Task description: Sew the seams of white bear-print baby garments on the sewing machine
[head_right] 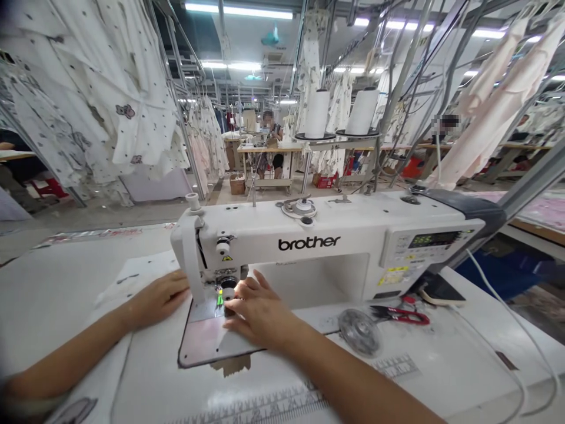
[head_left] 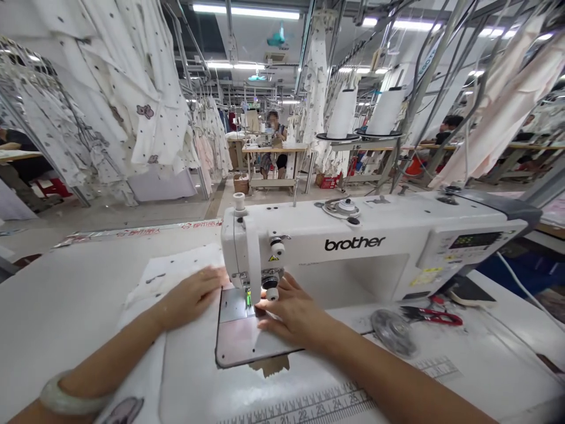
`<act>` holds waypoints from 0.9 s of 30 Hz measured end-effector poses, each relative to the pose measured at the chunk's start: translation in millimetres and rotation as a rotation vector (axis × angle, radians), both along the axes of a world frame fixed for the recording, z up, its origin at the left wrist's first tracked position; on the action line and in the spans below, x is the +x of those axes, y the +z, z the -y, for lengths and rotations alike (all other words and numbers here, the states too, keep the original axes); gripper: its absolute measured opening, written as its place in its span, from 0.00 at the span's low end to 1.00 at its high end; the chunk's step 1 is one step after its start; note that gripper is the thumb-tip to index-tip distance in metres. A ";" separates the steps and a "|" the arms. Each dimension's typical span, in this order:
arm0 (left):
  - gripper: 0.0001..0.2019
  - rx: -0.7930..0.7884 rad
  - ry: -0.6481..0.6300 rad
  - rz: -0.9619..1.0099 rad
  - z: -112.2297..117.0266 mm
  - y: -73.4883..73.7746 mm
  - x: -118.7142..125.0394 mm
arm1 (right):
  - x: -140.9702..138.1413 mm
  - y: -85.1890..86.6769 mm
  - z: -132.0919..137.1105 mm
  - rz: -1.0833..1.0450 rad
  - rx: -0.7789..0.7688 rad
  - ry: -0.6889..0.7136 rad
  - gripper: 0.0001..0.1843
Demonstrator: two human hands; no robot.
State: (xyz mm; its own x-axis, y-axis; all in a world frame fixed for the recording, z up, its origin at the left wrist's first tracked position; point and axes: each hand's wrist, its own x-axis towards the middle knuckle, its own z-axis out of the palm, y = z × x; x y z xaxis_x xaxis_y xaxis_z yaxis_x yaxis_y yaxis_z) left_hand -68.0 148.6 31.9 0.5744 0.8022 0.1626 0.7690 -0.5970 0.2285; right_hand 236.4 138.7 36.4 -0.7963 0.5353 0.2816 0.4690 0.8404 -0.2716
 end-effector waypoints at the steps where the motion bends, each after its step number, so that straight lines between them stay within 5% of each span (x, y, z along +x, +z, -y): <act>1: 0.18 -0.004 0.047 -0.009 -9.1 1.6 -14.5 | 0.3 -0.4 -0.5 -0.005 0.005 0.000 0.16; 4: 0.23 -0.046 0.183 -0.048 -31.2 11.9 -56.5 | 1.2 -1.9 -0.7 -0.040 0.034 0.011 0.17; 7: 0.27 -0.111 0.266 -0.092 -28.6 25.9 -70.1 | 1.6 -0.8 1.4 -0.061 0.056 0.072 0.16; 13: 0.17 -0.349 0.127 0.005 51.4 33.1 11.7 | -2.1 6.4 10.2 -0.083 0.125 0.284 0.12; 16: 0.06 -0.336 0.192 0.083 79.5 26.1 51.4 | -5.0 6.3 16.5 -0.081 0.145 0.390 0.11; 22: 0.06 -0.385 0.333 0.175 65.0 20.9 74.8 | -4.2 4.2 21.5 -0.018 0.069 0.378 0.12; 27: 0.05 -0.203 0.360 0.124 60.1 15.3 78.8 | -3.4 6.1 19.5 0.025 0.060 0.310 0.13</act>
